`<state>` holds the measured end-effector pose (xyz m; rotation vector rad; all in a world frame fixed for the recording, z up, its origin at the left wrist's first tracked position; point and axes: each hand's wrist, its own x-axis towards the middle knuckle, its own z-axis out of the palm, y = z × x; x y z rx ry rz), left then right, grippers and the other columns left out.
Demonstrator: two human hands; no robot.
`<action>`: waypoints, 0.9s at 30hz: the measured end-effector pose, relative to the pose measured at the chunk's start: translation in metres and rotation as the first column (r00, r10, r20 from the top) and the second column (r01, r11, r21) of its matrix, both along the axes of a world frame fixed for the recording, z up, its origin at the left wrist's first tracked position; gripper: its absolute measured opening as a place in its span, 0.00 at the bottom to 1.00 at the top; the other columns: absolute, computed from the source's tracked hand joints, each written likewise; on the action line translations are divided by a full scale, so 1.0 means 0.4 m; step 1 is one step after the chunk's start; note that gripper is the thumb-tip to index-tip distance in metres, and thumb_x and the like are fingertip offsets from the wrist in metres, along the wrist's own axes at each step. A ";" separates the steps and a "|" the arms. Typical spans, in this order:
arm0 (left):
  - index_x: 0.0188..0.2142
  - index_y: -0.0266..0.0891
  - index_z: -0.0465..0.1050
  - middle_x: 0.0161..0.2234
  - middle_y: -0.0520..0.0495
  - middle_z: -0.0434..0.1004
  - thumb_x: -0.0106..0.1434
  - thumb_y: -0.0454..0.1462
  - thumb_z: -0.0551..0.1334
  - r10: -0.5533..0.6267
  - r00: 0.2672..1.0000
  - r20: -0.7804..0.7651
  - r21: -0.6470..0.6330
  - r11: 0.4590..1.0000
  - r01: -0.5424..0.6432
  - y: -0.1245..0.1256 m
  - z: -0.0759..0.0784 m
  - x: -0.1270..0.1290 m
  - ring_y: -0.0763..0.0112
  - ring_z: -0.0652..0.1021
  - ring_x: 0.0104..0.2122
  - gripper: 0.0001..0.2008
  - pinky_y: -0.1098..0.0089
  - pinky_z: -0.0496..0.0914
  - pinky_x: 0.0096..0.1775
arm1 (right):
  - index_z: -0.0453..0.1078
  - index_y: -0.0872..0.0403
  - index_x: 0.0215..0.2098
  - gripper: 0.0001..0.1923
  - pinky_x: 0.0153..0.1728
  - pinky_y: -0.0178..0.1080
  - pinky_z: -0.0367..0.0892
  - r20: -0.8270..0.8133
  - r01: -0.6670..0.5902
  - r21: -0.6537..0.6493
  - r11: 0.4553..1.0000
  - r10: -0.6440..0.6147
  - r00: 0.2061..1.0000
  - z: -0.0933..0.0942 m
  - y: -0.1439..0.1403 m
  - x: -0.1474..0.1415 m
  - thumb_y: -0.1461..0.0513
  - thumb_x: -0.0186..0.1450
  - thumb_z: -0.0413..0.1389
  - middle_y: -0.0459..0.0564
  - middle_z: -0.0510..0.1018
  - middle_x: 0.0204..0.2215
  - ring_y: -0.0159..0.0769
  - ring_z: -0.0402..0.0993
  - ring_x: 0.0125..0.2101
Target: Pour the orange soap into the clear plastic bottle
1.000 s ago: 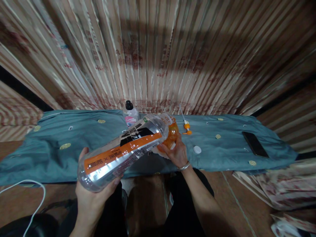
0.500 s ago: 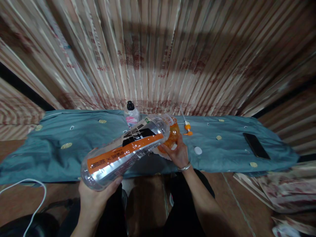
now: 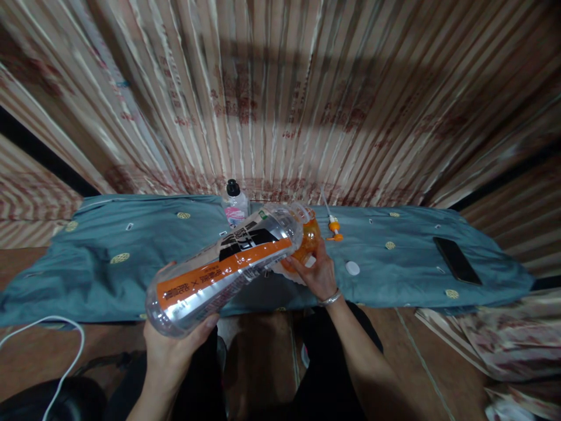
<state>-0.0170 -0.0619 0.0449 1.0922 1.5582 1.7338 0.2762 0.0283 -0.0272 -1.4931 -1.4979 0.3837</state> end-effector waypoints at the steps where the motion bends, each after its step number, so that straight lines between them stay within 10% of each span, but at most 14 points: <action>1: 0.58 0.48 0.82 0.54 0.44 0.89 0.38 0.53 0.90 0.000 1.000 0.004 -0.005 1.000 0.000 0.000 0.001 0.001 0.41 0.86 0.59 0.48 0.42 0.71 0.74 | 0.67 0.50 0.72 0.43 0.49 0.62 0.88 0.003 -0.001 -0.007 1.000 0.001 1.000 -0.001 0.000 0.001 0.43 0.67 0.71 0.60 0.91 0.51 0.61 0.93 0.46; 27: 0.62 0.48 0.82 0.57 0.41 0.89 0.39 0.47 0.88 -0.051 0.991 -0.124 0.072 0.996 0.061 0.030 -0.072 -0.092 0.40 0.89 0.51 0.49 0.28 0.73 0.70 | 0.71 0.52 0.73 0.46 0.55 0.62 0.86 -0.049 -0.026 -0.109 0.994 0.021 0.999 0.015 0.000 0.005 0.43 0.64 0.75 0.61 0.92 0.53 0.65 0.92 0.53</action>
